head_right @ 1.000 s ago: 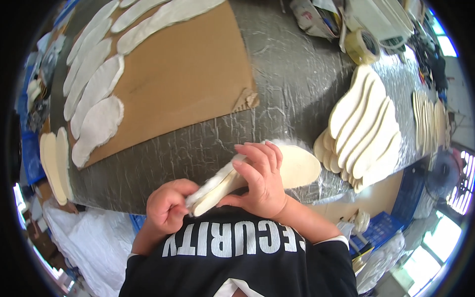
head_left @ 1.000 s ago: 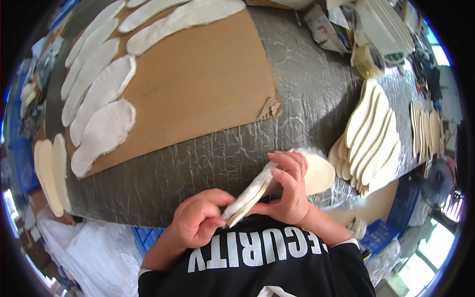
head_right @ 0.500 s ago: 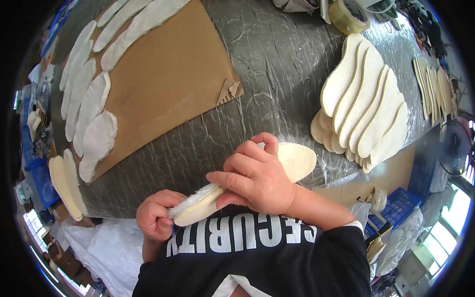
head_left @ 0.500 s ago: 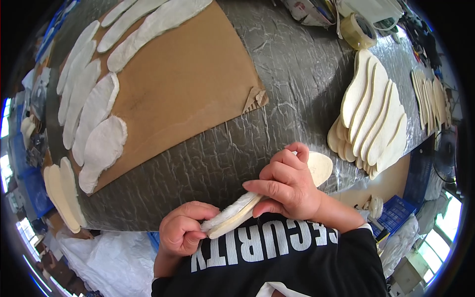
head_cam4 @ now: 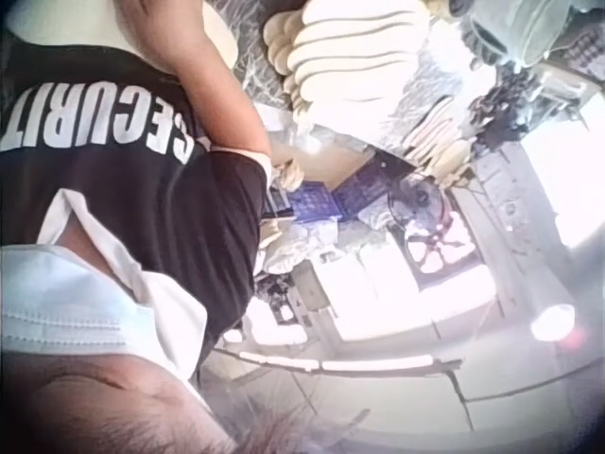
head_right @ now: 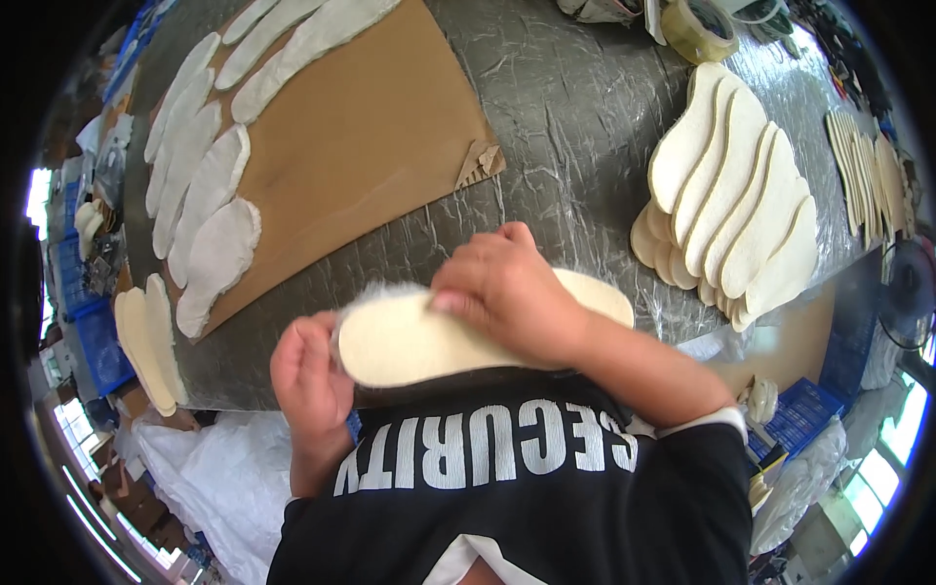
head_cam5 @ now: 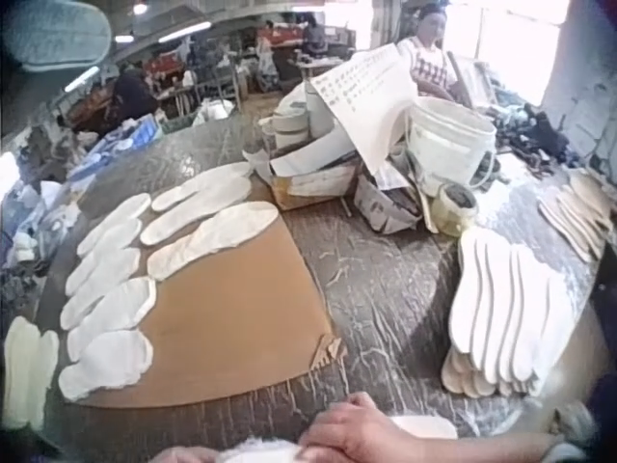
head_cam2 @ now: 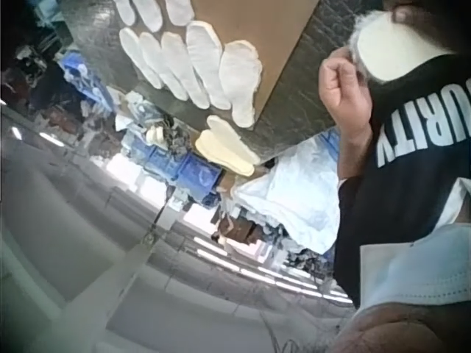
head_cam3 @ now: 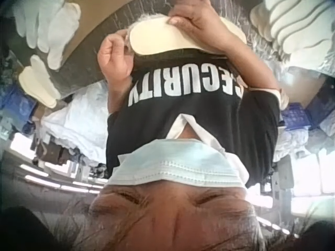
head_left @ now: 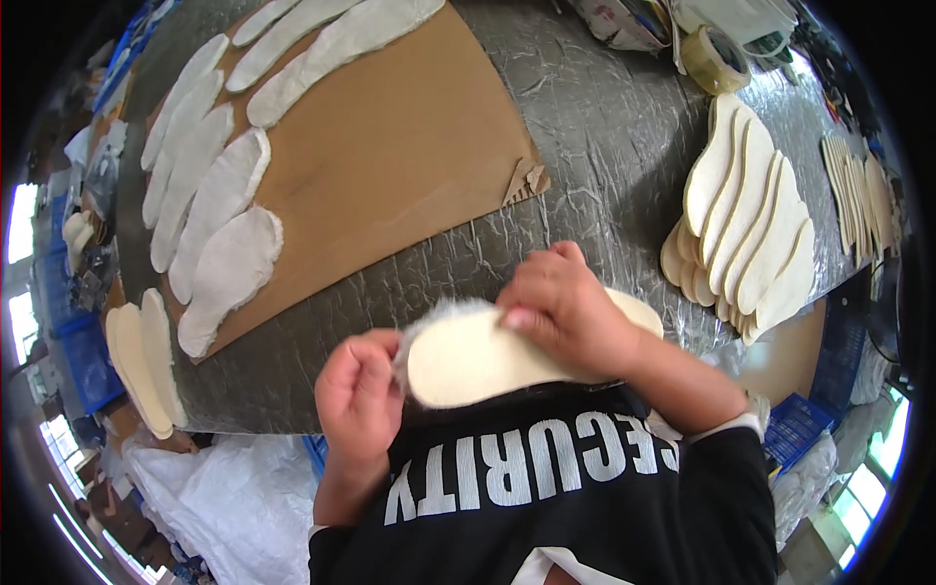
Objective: Sorting, inspecting, and stacking shoe insole components on a work table.
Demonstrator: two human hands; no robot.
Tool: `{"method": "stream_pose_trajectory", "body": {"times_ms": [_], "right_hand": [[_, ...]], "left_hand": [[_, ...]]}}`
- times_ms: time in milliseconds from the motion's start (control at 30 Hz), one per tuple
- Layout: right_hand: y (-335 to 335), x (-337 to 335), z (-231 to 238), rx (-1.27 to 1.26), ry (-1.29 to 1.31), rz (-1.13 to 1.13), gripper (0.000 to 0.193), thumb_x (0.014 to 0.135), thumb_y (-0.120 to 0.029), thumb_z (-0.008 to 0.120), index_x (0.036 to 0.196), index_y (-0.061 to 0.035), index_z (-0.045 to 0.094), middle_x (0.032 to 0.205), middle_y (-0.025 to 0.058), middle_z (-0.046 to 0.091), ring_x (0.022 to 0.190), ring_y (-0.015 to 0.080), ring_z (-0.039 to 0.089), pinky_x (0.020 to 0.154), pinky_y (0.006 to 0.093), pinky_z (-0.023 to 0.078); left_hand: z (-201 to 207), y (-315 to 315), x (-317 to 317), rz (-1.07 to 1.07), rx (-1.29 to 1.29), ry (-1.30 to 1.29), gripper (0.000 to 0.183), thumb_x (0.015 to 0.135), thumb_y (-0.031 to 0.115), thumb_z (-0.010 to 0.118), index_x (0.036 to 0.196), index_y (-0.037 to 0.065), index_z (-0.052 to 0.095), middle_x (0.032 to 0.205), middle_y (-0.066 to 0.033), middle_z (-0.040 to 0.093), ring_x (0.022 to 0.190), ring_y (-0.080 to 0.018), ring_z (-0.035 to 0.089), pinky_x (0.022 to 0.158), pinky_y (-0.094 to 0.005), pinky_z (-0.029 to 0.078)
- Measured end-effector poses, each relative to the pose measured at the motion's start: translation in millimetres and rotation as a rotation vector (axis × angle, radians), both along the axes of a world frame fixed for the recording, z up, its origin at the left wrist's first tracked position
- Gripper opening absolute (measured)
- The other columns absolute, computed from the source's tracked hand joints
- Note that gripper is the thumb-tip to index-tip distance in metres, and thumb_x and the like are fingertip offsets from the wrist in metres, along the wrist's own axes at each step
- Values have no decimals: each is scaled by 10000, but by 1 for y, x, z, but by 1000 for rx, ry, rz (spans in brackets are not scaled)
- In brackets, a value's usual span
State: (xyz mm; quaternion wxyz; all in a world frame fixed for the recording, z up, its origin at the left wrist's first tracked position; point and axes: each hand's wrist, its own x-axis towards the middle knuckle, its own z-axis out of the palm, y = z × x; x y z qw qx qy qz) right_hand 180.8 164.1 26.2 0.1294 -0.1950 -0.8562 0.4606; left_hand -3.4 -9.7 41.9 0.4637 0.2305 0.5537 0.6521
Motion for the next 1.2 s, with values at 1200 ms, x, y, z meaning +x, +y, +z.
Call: {"method": "stream_pose_trajectory", "body": {"times_ms": [1200], "right_hand": [[-53, 1, -17, -1626, -342, -32, 376, 1037, -373, 429, 1006, -52, 621, 772, 17, 598, 580, 111, 551, 478, 262, 478]], "left_hand": [[43, 22, 30, -464, 477, 1715, 101, 746, 181, 668, 847, 168, 666, 964, 58, 594, 957, -135, 479, 1026, -441, 278]]}}
